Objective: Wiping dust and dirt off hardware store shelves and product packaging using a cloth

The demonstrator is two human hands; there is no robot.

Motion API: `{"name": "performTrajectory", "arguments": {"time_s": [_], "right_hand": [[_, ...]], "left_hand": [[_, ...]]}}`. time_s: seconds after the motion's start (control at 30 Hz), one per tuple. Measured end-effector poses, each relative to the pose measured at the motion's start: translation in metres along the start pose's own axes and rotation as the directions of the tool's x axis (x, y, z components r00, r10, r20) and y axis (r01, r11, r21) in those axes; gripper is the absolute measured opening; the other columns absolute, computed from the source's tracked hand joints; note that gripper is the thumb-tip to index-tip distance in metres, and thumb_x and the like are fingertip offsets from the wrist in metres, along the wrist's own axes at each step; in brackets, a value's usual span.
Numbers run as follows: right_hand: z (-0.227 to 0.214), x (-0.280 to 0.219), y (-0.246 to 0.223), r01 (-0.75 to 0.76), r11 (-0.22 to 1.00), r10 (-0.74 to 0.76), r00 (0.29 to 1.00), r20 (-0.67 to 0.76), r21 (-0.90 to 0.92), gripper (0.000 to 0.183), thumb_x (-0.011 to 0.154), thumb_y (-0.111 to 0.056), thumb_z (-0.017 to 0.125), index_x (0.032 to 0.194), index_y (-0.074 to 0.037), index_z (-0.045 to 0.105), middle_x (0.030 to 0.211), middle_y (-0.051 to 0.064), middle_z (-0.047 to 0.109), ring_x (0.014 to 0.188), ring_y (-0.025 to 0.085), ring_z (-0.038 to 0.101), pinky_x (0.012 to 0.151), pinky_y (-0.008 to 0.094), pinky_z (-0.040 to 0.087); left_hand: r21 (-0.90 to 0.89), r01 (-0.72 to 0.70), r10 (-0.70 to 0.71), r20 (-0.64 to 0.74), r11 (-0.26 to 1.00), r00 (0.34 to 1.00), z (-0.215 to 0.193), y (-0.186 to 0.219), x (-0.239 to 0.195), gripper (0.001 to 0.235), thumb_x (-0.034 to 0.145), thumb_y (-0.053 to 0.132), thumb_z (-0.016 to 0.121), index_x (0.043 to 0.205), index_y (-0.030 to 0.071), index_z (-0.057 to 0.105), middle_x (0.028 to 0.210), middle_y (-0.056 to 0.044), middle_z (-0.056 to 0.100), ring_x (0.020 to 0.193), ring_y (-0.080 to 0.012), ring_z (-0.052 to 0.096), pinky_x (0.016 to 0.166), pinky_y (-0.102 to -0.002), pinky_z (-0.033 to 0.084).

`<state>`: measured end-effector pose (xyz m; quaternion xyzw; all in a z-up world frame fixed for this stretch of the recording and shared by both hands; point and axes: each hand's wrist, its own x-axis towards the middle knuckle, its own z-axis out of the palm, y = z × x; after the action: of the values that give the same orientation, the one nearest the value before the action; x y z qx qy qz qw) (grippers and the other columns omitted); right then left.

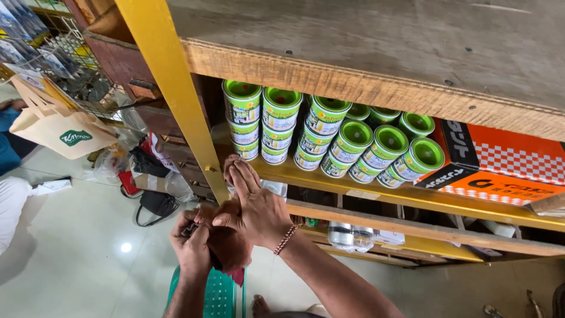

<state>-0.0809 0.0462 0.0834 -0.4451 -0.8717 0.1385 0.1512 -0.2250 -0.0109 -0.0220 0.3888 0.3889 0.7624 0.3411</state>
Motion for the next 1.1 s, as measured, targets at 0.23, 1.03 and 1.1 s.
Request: {"name": "performTrajectory", "arguments": {"time_s": [0.23, 1.03, 1.1], "right_hand": [[0.002, 0.010, 0.006, -0.016, 1.000, 0.015, 0.998, 0.062, 0.011, 0.114, 0.077, -0.081, 0.024, 0.160, -0.003, 0.016, 0.171, 0.007, 0.012, 0.147, 0.024, 0.030, 0.078, 0.041, 0.052], [0.013, -0.020, 0.030, -0.170, 0.939, 0.259, 0.920, 0.292, -0.297, 0.063, 0.100, -0.021, 0.058, 0.157, -0.027, 0.032, 0.169, -0.011, 0.012, 0.089, 0.024, 0.065, 0.059, 0.032, 0.062], [0.022, 0.002, 0.019, -0.259, 0.958, 0.286, 0.905, 0.314, -0.125, 0.063, 0.102, -0.013, 0.055, 0.157, -0.029, 0.030, 0.167, -0.007, 0.022, 0.082, 0.016, 0.069, 0.051, 0.026, 0.065]], "left_hand": [[0.100, 0.084, -0.077, -0.072, 0.991, 0.994, -0.007, -0.020, -0.004, 0.019, 0.071, -0.009, 0.045, 0.074, 0.009, 0.051, 0.074, 0.003, 0.048, 0.073, -0.0089, 0.042, 0.067, -0.024, 0.034], [0.008, 0.098, -0.098, -0.011, 0.995, 0.995, -0.006, -0.014, -0.027, 0.023, 0.070, -0.013, 0.043, 0.074, 0.009, 0.047, 0.076, 0.001, 0.043, 0.073, -0.0128, 0.036, 0.067, -0.029, 0.027], [0.022, 0.101, -0.100, -0.042, 0.995, 0.994, -0.011, -0.023, -0.022, 0.021, 0.069, -0.011, 0.045, 0.073, 0.009, 0.050, 0.073, 0.002, 0.044, 0.070, -0.0116, 0.037, 0.063, -0.028, 0.029]]}}
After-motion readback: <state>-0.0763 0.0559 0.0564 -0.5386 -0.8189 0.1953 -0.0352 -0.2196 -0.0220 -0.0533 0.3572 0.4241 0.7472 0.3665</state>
